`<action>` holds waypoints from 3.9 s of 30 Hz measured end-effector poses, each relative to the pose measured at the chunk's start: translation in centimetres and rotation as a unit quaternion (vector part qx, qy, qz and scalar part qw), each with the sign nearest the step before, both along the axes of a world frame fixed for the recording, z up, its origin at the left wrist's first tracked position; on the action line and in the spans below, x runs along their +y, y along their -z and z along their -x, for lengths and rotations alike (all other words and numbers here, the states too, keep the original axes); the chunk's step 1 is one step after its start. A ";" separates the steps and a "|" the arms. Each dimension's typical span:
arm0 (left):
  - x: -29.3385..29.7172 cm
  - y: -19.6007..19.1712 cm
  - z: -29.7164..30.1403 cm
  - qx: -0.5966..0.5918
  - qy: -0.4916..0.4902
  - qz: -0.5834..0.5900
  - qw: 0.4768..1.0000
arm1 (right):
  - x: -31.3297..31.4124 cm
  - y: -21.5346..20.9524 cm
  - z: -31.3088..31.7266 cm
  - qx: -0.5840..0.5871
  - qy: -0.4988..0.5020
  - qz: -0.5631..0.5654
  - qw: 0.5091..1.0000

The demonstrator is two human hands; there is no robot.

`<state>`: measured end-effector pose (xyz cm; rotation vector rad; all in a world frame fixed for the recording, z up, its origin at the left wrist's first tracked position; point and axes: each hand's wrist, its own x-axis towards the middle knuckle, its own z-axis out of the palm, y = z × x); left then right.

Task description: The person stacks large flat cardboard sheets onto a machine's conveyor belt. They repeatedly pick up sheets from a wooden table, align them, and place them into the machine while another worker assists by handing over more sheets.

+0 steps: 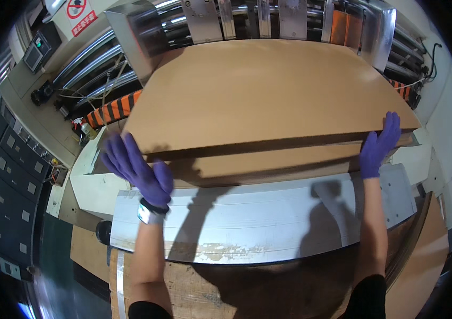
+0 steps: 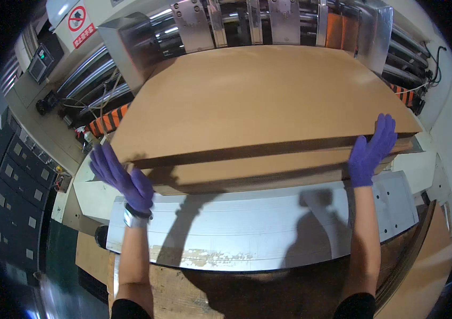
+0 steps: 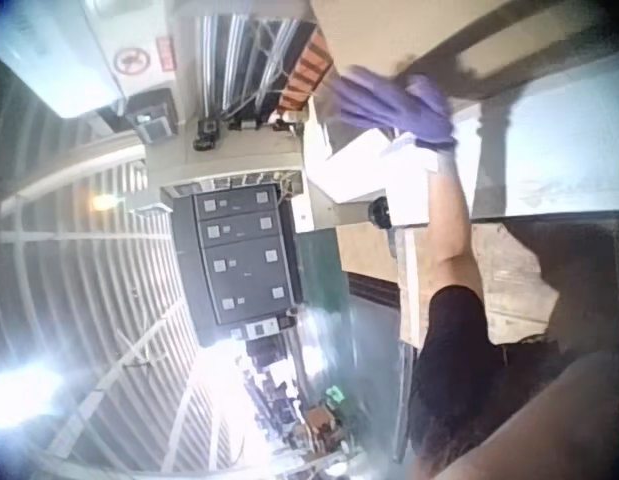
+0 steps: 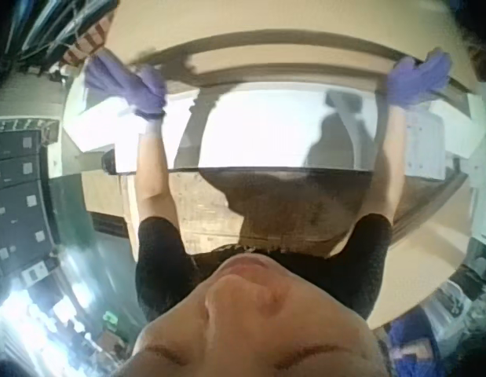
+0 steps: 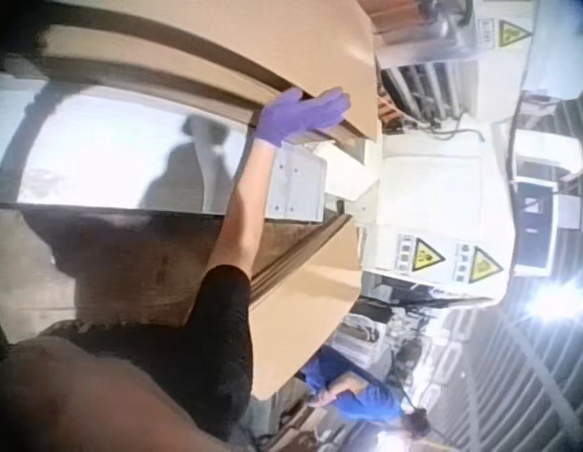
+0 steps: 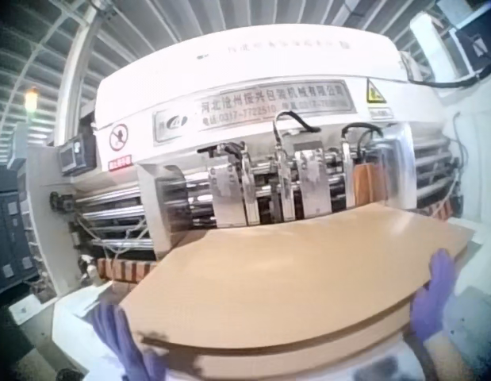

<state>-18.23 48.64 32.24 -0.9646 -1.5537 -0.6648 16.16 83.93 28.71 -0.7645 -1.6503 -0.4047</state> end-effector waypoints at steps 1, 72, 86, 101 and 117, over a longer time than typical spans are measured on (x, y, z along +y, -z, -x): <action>1.4 -0.6 2.6 0.007 -0.013 -0.001 1.000 | 0.5 0.1 1.4 0.050 -0.023 -0.051 0.997; -55.6 21.8 -12.1 -0.607 -0.339 0.217 0.685 | -48.2 25.0 -25.6 -0.305 0.274 0.452 0.793; -56.0 22.7 -11.6 -0.598 -0.340 0.199 0.698 | -49.6 23.4 -23.3 -0.259 0.258 0.422 0.830; -55.5 23.1 -11.6 -0.570 -0.383 0.215 0.694 | -48.7 24.2 -24.5 -0.257 0.234 0.420 0.838; -55.2 22.5 -11.8 -0.568 -0.383 0.228 0.691 | -48.2 25.3 -25.2 -0.245 0.241 0.436 0.831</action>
